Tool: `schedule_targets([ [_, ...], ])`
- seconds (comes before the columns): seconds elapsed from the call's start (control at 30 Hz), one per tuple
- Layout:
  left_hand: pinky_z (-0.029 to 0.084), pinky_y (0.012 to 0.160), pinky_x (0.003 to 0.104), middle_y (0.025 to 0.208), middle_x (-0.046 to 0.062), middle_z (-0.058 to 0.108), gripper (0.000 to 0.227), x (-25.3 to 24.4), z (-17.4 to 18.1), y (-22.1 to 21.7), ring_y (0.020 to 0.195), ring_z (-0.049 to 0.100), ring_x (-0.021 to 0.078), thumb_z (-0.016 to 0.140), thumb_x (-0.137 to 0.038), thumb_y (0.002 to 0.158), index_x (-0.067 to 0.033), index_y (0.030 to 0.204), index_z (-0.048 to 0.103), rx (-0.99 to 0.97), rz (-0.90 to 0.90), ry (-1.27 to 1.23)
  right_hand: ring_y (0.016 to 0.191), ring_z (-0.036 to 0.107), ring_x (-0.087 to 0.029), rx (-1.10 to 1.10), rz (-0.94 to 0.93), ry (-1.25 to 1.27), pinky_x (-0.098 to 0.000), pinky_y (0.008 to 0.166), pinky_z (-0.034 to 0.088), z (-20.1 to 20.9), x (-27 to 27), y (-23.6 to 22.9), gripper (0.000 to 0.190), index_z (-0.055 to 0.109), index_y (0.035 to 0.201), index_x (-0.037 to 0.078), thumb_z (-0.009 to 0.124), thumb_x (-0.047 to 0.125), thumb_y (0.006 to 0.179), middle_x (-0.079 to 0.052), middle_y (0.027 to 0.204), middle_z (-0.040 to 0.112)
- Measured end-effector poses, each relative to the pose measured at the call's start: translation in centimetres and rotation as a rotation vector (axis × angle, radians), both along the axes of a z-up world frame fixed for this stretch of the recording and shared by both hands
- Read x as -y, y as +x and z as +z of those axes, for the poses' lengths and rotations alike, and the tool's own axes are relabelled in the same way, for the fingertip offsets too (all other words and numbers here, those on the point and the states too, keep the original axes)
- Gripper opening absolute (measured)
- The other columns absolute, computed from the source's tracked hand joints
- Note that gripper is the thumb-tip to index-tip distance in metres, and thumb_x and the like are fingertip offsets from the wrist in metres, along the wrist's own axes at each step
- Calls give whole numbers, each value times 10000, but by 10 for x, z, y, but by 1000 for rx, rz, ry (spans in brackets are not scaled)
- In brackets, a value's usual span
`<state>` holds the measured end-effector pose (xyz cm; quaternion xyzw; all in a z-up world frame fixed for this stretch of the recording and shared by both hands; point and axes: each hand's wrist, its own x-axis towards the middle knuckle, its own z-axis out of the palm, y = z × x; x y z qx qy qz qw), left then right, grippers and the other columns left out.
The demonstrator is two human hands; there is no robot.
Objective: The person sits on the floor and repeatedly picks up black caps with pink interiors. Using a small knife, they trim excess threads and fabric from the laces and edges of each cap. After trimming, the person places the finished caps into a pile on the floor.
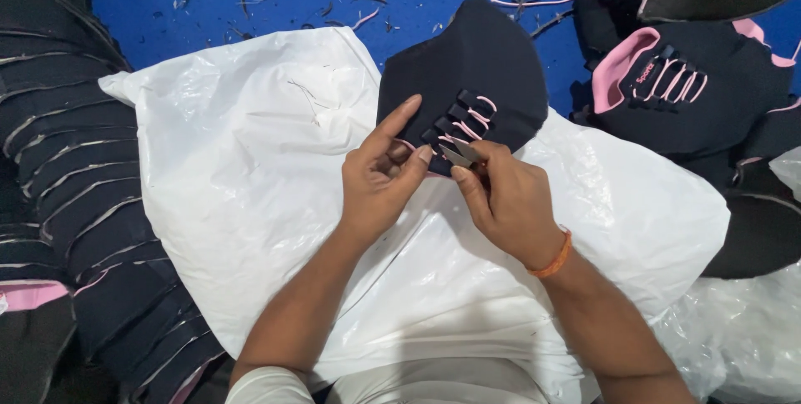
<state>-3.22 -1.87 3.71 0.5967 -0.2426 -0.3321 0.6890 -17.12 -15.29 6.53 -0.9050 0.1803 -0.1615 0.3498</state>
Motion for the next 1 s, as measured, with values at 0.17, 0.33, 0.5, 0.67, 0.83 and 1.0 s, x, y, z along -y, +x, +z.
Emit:
schedule_targets([
  [0.17, 332, 596, 172, 767, -84, 541, 581, 0, 0, -1, 657, 429, -26, 694, 31, 971, -36, 1524, 528, -36, 24, -7, 596, 657, -156, 62, -4, -10, -277, 531, 483, -9, -2, 0, 242, 568, 1166, -32, 673, 146, 1040, -58, 751, 664],
  [0.33, 370, 613, 161, 822, -65, 591, 503, -4, -1, 0, 697, 484, -25, 704, 27, 972, -26, 1454, 573, -98, 22, -59, 586, 619, -166, 153, 61, -122, -284, 544, 473, -13, 6, -2, 233, 569, 1142, -18, 686, 148, 1030, -79, 781, 661],
  [0.5, 361, 609, 162, 866, -37, 650, 260, -4, -7, -1, 704, 496, -17, 698, 29, 1002, -11, 1258, 677, -104, 42, -111, 555, 592, -163, 136, 125, -176, -290, 528, 452, -8, 7, 0, 232, 583, 1092, 4, 722, 166, 999, -54, 735, 654],
  [0.67, 338, 581, 153, 802, -54, 629, 255, -4, -1, -1, 661, 470, -30, 691, 3, 997, -32, 1250, 683, -58, 49, -53, 555, 606, -140, 87, 90, -79, -263, 519, 460, 2, 6, 0, 235, 614, 1103, -15, 725, 161, 993, -66, 754, 662],
  [0.83, 342, 581, 150, 802, -52, 645, 257, -4, -1, 1, 661, 485, -33, 687, -7, 1002, -41, 1257, 682, -33, 38, -40, 554, 621, -123, 44, 72, -30, -249, 513, 465, 7, 6, 0, 278, 610, 1139, -35, 719, 175, 995, -46, 725, 658],
  [1.0, 355, 583, 149, 839, -36, 672, 251, -4, -2, 2, 678, 514, -28, 687, -7, 998, -31, 1248, 683, -39, 23, -23, 538, 625, -131, -21, 73, -6, -266, 498, 458, 8, 8, -2, 293, 605, 1143, -33, 710, 195, 992, -39, 681, 644],
])
